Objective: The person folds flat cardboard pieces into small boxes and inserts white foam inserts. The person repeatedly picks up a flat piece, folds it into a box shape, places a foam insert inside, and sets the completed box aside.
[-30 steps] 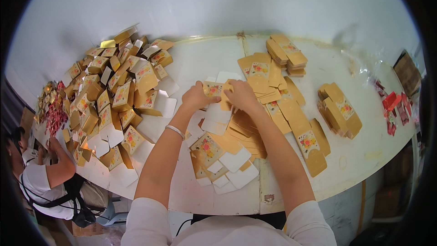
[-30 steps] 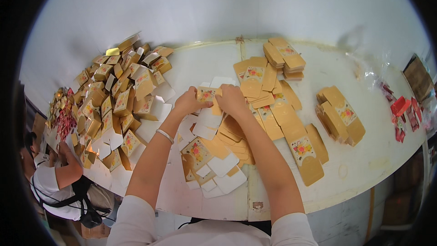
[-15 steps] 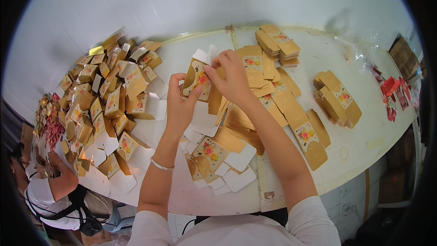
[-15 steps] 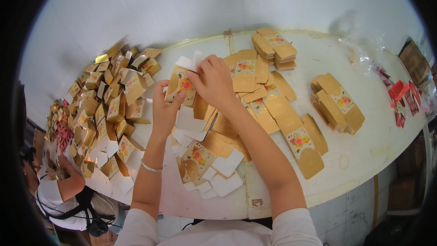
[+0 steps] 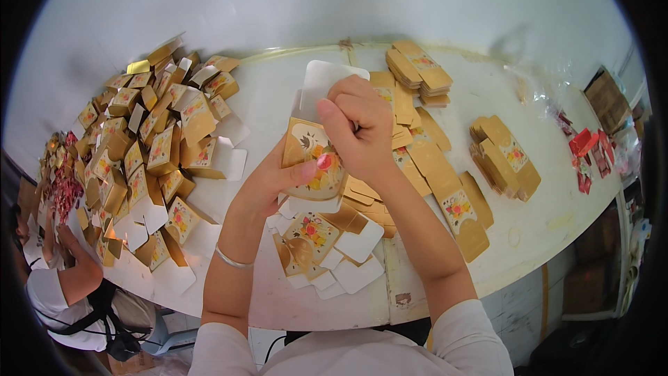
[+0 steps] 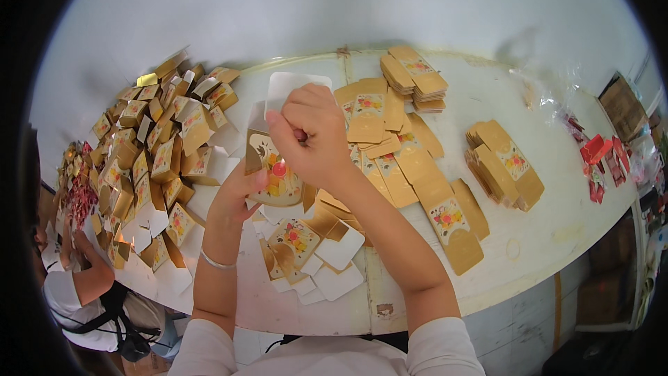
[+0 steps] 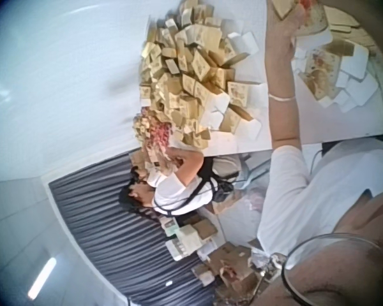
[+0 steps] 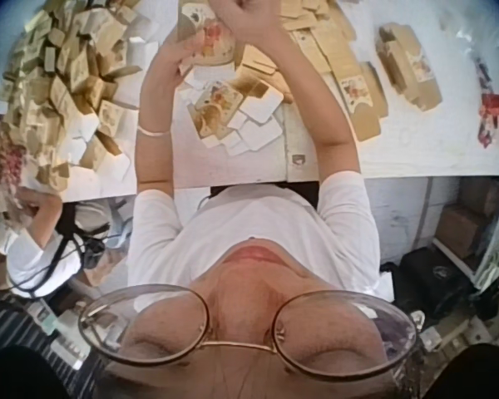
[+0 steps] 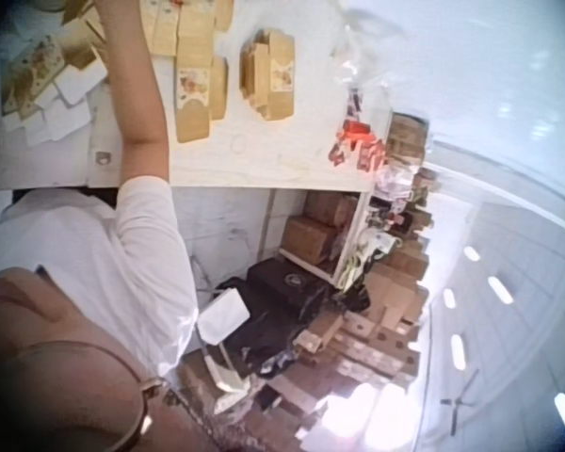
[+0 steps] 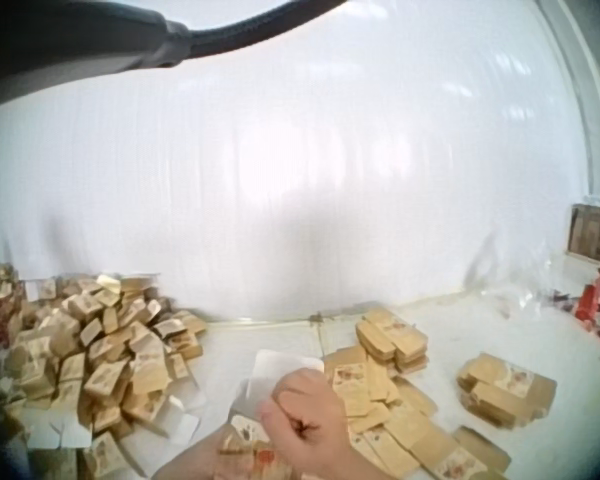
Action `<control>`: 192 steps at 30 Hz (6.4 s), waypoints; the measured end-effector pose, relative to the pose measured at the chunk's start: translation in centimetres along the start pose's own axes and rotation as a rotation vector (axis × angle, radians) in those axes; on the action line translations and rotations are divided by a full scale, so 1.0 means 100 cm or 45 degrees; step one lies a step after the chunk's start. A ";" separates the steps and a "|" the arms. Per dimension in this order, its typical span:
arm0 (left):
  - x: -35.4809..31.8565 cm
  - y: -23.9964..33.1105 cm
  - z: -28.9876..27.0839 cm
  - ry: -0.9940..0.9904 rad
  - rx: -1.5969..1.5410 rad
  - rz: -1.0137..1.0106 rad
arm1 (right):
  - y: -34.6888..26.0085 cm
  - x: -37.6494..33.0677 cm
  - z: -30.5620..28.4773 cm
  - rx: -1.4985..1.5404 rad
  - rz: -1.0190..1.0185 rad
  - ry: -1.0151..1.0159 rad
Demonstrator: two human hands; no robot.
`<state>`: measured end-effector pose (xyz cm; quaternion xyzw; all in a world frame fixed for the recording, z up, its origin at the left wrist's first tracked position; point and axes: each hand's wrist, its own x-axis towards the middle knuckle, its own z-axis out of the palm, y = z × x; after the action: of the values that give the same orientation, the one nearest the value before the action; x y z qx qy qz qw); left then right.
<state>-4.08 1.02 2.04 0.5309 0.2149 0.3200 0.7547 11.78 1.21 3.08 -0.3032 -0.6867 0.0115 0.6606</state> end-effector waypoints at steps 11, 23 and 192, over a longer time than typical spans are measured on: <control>0.016 -0.011 0.010 0.445 0.635 1.057 | -0.026 0.014 0.000 1.474 1.547 0.162; -0.003 0.018 0.010 0.349 0.474 0.646 | -0.017 0.008 0.001 1.121 1.116 -0.079; 0.049 -0.055 -0.063 0.814 1.826 0.031 | 0.018 0.005 -0.024 -0.115 0.661 -0.694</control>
<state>-3.41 7.41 -5.26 0.7730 0.5699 0.2487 0.1258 14.71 1.95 3.05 -0.4817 -0.7374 0.2286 0.4146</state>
